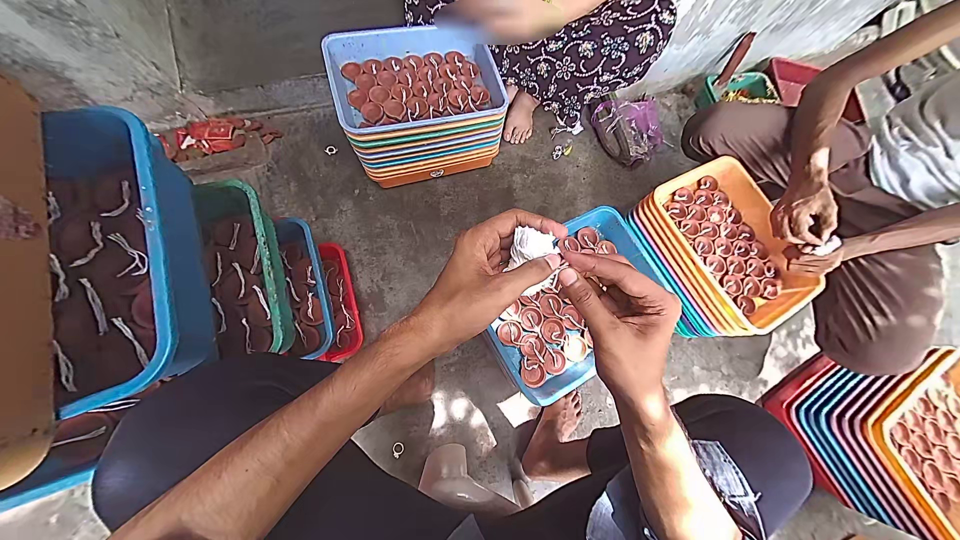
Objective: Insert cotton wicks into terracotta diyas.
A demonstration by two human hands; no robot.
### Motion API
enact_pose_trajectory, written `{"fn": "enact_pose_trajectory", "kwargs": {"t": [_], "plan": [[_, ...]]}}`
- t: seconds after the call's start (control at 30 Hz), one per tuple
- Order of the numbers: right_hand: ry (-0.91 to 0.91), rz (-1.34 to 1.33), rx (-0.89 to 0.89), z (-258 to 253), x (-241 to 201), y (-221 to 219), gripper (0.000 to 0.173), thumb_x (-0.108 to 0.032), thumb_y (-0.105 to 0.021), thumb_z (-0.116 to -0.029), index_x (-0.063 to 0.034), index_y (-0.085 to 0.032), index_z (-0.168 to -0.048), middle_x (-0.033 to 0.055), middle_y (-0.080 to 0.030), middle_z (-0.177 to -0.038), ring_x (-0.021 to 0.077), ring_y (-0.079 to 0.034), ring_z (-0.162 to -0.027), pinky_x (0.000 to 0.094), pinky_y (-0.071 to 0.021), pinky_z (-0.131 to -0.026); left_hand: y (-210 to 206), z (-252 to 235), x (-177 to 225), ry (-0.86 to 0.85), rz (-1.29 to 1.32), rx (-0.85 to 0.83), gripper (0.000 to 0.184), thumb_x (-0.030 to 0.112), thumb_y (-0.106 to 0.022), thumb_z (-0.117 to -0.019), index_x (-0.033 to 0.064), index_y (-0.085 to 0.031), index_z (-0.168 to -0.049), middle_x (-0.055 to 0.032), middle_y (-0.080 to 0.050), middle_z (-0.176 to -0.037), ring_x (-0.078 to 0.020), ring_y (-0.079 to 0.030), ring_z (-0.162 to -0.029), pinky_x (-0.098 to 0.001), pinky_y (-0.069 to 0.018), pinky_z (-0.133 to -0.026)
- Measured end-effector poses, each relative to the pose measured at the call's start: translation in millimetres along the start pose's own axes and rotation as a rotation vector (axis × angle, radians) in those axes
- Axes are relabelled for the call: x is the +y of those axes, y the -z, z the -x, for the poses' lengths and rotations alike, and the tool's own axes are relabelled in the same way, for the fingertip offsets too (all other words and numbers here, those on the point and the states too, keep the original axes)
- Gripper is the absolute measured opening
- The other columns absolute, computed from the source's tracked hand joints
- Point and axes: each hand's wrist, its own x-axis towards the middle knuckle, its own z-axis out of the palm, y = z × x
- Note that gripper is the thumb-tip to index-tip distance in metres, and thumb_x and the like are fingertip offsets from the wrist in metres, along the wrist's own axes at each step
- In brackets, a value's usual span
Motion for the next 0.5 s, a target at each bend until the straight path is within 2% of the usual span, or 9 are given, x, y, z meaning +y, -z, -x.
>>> {"fn": "enact_pose_trajectory", "kwargs": {"t": [0.13, 0.37, 0.43, 0.5], "plan": [[0.002, 0.058, -0.002, 0, 1, 0, 0.017, 0.006, -0.074, -0.0897, 0.0015, -0.075, -0.106, 0.0094, -0.072, -0.102, 0.0157, -0.069, -0.088, 0.0275, -0.0616, -0.076, 1, 0, 0, 0.010, 0.007, -0.019, 0.025, 0.005, -0.063, -0.1009, 0.0033, -0.063, -0.126, -0.0122, -0.070, -0.108, -0.0203, -0.071, -0.091, -0.0329, -0.0628, -0.079], [-0.030, 0.082, 0.018, -5, -2, 9, 0.014, 0.004, -0.067, -0.0955, -0.0013, -0.071, -0.108, 0.0056, -0.072, -0.102, 0.0131, -0.071, -0.086, 0.0278, -0.0623, -0.077, 2, 1, 0, 0.092, -0.018, -0.119, 0.024, 0.012, -0.053, -0.1073, 0.0041, -0.064, -0.127, -0.0097, -0.070, -0.111, -0.0168, -0.070, -0.096, -0.0300, -0.0600, -0.084], [-0.031, 0.106, 0.006, -7, -3, 14, 0.014, 0.001, -0.067, -0.0967, -0.0019, -0.070, -0.110, 0.0045, -0.071, -0.100, 0.0125, -0.070, -0.084, 0.0276, -0.0618, -0.076, 2, 0, -1, 0.086, -0.042, -0.138, 0.023, 0.015, -0.053, -0.1079, 0.0040, -0.066, -0.123, -0.0089, -0.071, -0.109, -0.0163, -0.070, -0.096, -0.0297, -0.0599, -0.085], [-0.038, 0.118, -0.013, -9, -4, 18, 0.013, 0.001, -0.067, -0.0969, -0.0019, -0.069, -0.110, 0.0046, -0.071, -0.100, 0.0130, -0.069, -0.083, 0.0280, -0.0619, -0.075, 1, 0, -2, 0.064, -0.064, -0.143, 0.021, 0.018, -0.058, -0.1062, 0.0038, -0.069, -0.117, -0.0081, -0.072, -0.101, -0.0156, -0.070, -0.091, -0.0290, -0.0596, -0.081]]}}
